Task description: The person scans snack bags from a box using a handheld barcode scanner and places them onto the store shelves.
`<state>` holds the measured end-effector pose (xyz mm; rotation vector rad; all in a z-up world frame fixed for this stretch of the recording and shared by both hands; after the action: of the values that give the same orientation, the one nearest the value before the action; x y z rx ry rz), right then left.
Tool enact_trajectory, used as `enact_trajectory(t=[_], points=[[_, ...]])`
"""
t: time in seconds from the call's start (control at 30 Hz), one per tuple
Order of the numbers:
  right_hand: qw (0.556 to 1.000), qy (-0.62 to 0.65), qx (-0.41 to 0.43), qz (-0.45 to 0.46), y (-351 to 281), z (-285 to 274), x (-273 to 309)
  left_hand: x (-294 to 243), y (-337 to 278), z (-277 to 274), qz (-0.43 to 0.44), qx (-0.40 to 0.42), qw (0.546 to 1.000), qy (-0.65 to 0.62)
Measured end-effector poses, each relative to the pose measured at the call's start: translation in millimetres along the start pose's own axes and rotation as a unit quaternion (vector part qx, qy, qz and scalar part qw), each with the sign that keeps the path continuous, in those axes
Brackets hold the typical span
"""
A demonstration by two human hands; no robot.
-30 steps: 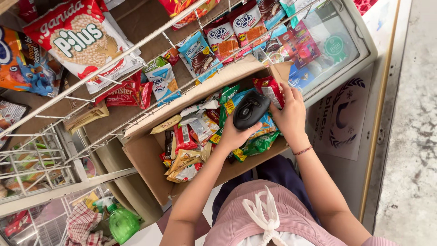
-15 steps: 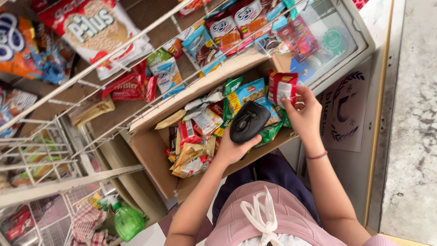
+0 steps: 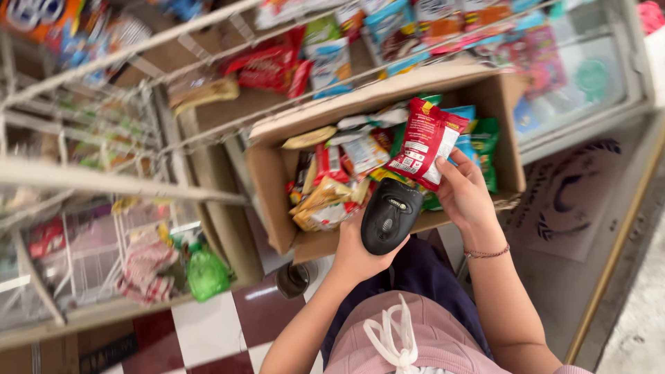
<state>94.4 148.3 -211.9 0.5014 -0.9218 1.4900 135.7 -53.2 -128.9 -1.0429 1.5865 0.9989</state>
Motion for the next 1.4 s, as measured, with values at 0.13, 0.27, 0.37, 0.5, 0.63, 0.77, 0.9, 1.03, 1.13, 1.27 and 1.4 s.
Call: enact_trajectory(t=[0.13, 0.27, 0.37, 0.5, 0.63, 0.77, 0.9, 1.03, 1.13, 1.27, 1.4], points=[[0.998, 0.019, 0.048, 0.042, -2.4, 28.6, -27.0, -2.7, -25.9, -31.0, 0.018, -0.065, 0.997, 0.021], [0.995, 0.01, 0.091, 0.049, -5.8, 49.3, -45.5, -0.9, -53.1, -51.7, -0.009, -0.098, 0.995, 0.012], [0.991, 0.008, 0.098, 0.09, -10.8, 60.0, -62.1, -9.6, -68.9, -61.3, 0.028, -0.131, 0.99, 0.047], [0.987, -0.01, 0.117, 0.113, -13.7, 72.1, -76.3, -12.5, -91.0, -67.3, 0.035, -0.164, 0.984, 0.062], [0.981, -0.023, 0.132, 0.138, -19.0, 88.4, -86.7, -12.3, -104.4, -75.0, 0.039, -0.176, 0.98, 0.083], [0.979, -0.023, 0.143, 0.145, -23.2, 101.2, -95.2, -11.1, -113.9, -86.3, 0.025, -0.191, 0.978, 0.08], [0.976, -0.018, 0.165, 0.143, -25.3, 107.1, -104.7, -8.2, -120.9, -92.7, 0.012, -0.191, 0.978, 0.087], [0.977, -0.018, 0.146, 0.153, -29.2, 104.9, -109.0, -4.8, -122.7, -97.2, 0.01, -0.192, 0.976, 0.099], [0.981, -0.024, 0.14, 0.134, -31.4, 108.1, -108.9, -8.6, -123.9, -99.6, 0.029, -0.207, 0.975, 0.081], [0.99, -0.083, 0.108, 0.04, -39.8, 111.6, -101.1, -13.9, -118.7, -99.9, 0.009, -0.194, 0.979, 0.057], [0.982, -0.146, 0.097, -0.068, -56.8, 119.3, -100.6, -34.2, -108.9, -95.2, 0.079, -0.163, 0.983, 0.032]])
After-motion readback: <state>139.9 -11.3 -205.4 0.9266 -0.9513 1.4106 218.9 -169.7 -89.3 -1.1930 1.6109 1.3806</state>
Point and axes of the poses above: each hand's wrist, its own y-axis towards the middle knuckle, its own z-axis out of the palm, x = y × z, the point moved 7 cm from there along y, towards the middle knuckle, and after that the axes turned 5 degrees about -y, right-handed, at the moved point
